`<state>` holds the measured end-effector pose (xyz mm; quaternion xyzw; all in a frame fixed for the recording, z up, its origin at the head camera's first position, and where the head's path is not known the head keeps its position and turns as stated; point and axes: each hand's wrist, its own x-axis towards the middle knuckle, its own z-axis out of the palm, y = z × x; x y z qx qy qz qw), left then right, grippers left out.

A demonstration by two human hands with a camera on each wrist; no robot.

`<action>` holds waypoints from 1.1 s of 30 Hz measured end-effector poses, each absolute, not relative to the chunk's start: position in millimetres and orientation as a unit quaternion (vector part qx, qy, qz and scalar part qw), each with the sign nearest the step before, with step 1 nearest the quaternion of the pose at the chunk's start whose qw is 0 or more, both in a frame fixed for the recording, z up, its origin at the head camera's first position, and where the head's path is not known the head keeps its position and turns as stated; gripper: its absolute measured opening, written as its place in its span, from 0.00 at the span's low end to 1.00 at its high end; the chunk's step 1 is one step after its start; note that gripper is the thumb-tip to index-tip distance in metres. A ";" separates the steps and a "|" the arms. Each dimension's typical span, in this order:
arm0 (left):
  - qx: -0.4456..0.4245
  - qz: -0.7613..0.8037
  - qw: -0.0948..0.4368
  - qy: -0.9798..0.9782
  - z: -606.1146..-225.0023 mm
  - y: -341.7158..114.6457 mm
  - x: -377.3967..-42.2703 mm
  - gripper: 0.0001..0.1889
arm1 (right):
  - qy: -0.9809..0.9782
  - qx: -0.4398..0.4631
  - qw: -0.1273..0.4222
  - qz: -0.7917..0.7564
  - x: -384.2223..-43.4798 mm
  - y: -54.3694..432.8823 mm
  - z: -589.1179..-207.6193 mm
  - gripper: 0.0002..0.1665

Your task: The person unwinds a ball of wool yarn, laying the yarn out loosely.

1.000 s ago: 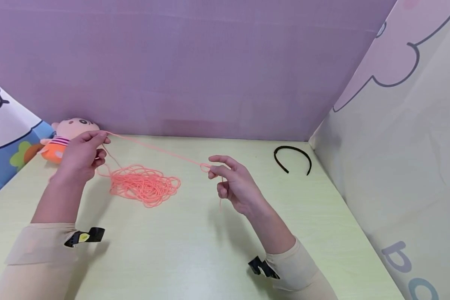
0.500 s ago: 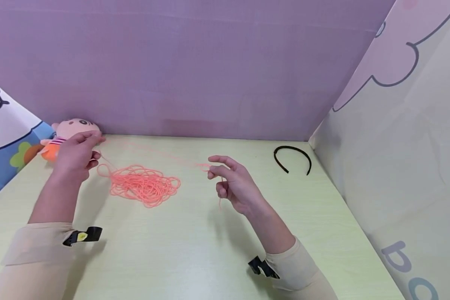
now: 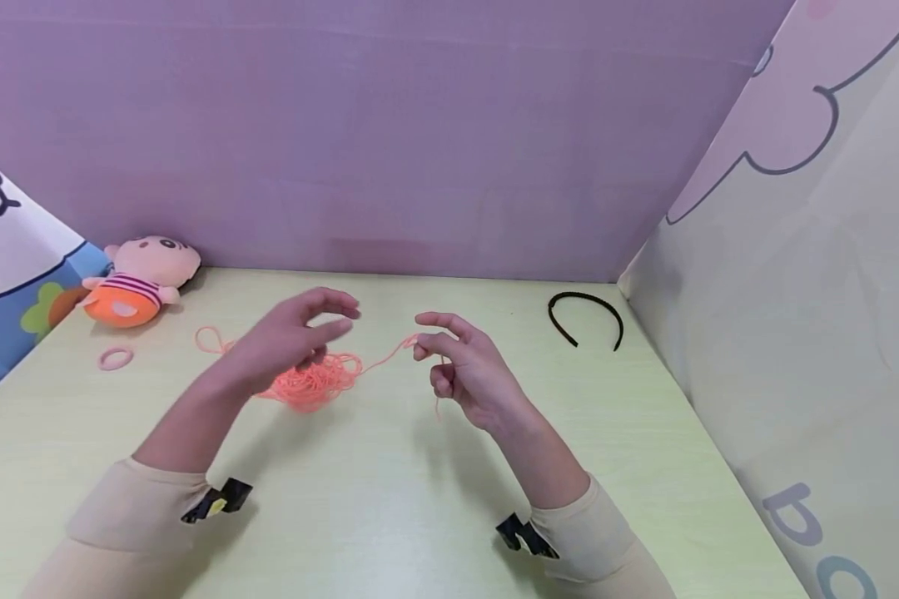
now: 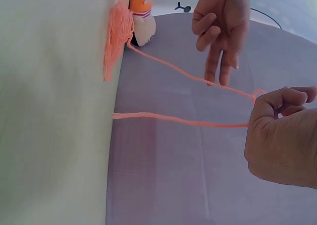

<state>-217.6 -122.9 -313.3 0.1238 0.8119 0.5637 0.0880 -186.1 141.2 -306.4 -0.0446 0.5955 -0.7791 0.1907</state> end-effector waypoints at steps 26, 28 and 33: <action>0.110 0.626 0.074 0.769 -324.5 -82.8 -199.7 0.05 | 0.602 -0.041 0.203 -0.771 -184.9 139.8 -306.1 0.19; 0.099 0.630 0.069 0.767 -322.5 -87.3 -201.5 0.06 | 0.602 -0.040 0.202 -0.771 -185.2 139.6 -306.1 0.19; 0.075 0.639 0.056 0.764 -316.8 -100.1 -206.0 0.08 | 0.606 -0.042 0.197 -0.770 -185.8 139.4 -306.1 0.20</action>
